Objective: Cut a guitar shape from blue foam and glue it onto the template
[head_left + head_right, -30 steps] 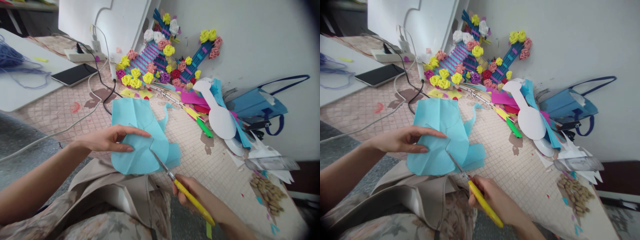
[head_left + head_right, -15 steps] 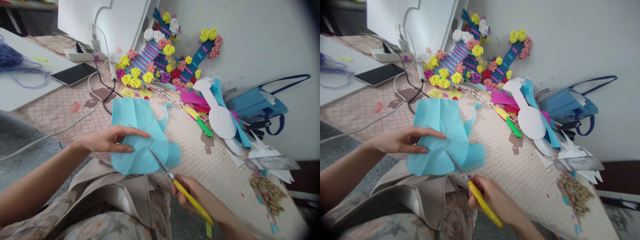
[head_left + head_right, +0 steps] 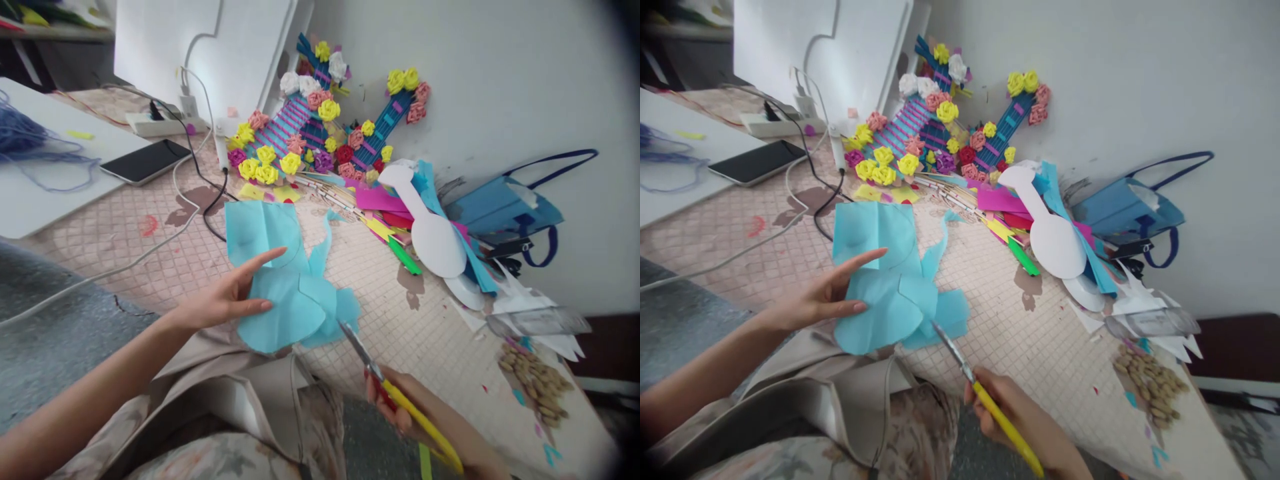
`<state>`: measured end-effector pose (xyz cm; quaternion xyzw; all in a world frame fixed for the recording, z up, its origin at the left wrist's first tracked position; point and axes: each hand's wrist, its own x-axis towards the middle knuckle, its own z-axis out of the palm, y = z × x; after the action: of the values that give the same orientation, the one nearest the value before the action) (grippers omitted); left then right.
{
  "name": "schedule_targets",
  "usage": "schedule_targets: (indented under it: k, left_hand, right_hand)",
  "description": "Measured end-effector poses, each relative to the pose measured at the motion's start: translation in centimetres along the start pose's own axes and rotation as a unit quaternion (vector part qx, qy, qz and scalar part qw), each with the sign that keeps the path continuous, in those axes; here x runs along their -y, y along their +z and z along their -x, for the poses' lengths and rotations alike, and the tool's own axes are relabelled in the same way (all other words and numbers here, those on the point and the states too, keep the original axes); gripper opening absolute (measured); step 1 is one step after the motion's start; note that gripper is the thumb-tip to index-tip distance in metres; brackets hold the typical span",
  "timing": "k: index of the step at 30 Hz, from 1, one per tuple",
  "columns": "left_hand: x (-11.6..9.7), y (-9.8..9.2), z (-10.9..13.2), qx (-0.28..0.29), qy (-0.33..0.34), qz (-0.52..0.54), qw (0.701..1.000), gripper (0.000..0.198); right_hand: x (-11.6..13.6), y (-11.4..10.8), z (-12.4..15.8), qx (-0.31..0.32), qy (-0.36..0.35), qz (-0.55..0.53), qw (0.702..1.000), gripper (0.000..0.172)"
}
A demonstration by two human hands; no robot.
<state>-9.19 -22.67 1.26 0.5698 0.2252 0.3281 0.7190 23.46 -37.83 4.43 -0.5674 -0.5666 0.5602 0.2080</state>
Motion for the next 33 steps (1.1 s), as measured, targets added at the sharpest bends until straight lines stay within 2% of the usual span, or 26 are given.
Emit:
schedule_targets:
  k: [3, 7, 11, 15, 17, 19, 22, 25, 27, 30, 33]
  left_hand:
    - [0.9, 0.9, -0.1, -0.044, 0.015, 0.012, 0.999, 0.081]
    - [1.9, 2.7, -0.4, -0.093, 0.048, 0.002, 0.994, 0.080]
    - [2.6, 4.6, -0.4, -0.135, 0.074, -0.018, 0.988, 0.079]
    - [3.4, 5.6, -0.2, -0.182, 0.087, -0.114, 0.973, 0.079]
    - [3.7, 5.8, -0.1, -0.193, 0.083, -0.145, 0.967, 0.080]
    - [3.8, 5.7, -0.1, -0.190, 0.071, -0.116, 0.972, 0.080]
    - [3.5, 5.5, -0.4, -0.187, 0.043, 0.038, 0.981, 0.076]
    - [3.2, 5.1, -1.0, -0.193, 0.008, 0.205, 0.960, 0.071]
    - [3.1, 4.9, -1.5, -0.204, -0.019, 0.268, 0.941, 0.067]
    - [3.2, 4.5, -2.0, -0.233, -0.060, 0.278, 0.930, 0.052]
    - [3.3, 4.3, -2.4, -0.228, -0.085, 0.251, 0.937, 0.038]
  right_hand:
    - [-1.0, 1.0, -1.1, -0.041, -0.048, -0.088, 0.994, 0.050]
    - [-1.2, 3.5, -4.4, -0.186, -0.091, -0.138, 0.969, 0.039]
    - [0.6, 5.6, -7.1, -0.258, -0.073, -0.137, 0.954, 0.039]
    - [2.7, 6.5, -8.4, -0.300, -0.072, -0.109, 0.945, 0.035]
    - [3.0, 6.3, -8.6, -0.305, -0.073, -0.098, 0.944, 0.035]
    - [2.8, 5.8, -8.7, -0.301, -0.077, -0.092, 0.946, 0.036]
    - [2.1, 4.9, -8.4, -0.280, -0.086, -0.094, 0.951, 0.034]
    - [1.4, 4.3, -8.1, -0.252, -0.088, -0.123, 0.956, 0.036]
    - [1.0, 4.1, -7.9, -0.235, -0.086, -0.149, 0.957, 0.039]
    - [0.6, 4.0, -7.7, -0.222, -0.078, -0.163, 0.958, 0.039]
    - [0.3, 3.8, -7.5, -0.227, -0.074, -0.158, 0.958, 0.040]
